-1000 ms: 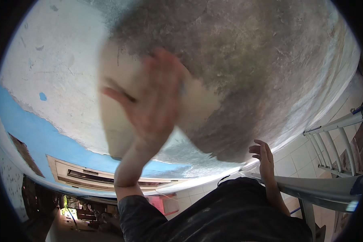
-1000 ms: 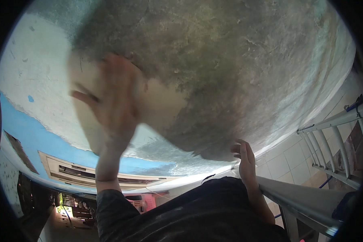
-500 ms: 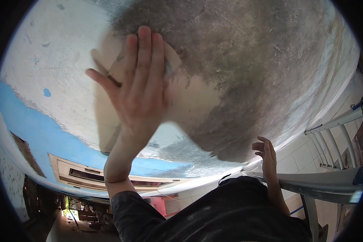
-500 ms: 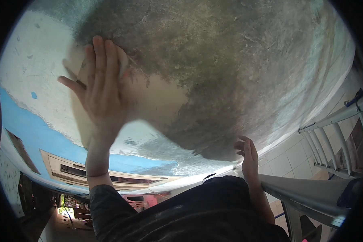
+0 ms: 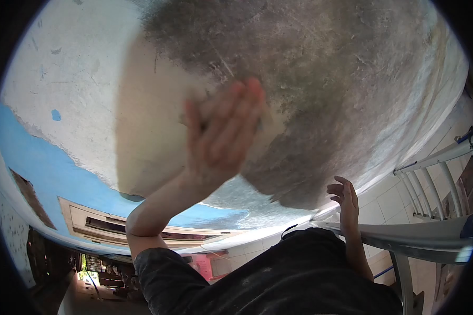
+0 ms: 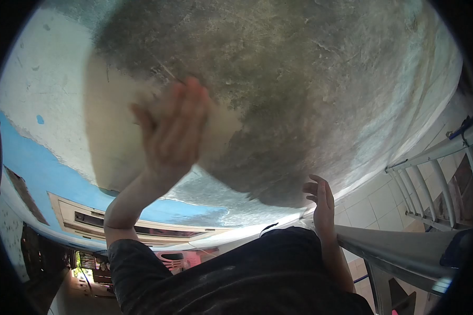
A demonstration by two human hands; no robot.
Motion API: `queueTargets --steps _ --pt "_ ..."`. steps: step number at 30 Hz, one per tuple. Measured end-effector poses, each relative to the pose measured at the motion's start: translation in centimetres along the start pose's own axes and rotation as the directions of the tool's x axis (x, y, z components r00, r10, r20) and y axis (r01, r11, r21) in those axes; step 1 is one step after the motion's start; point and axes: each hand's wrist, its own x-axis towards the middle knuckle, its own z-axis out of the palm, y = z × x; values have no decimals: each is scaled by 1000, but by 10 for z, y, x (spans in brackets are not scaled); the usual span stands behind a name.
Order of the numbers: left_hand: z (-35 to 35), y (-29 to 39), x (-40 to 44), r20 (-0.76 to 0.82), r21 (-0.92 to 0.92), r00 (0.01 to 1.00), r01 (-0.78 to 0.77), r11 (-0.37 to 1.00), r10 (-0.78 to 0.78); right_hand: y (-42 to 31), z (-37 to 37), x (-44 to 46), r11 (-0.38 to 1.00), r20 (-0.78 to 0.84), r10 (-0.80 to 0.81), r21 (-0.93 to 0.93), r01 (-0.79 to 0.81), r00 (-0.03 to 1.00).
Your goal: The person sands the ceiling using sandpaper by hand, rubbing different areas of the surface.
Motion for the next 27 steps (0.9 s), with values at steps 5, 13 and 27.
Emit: queueTargets --steps 5,13,27 --pt "4 -27 14 -136 -114 990 -47 992 31 2 0 -2 1000 -1 16 26 -16 1000" --pt "-2 3 -8 -31 -163 999 -27 986 22 7 -4 -2 1000 -11 6 26 -6 1000" --pt "-8 -10 -9 -52 -72 994 90 993 -94 16 -4 -1 997 9 63 46 -63 998"
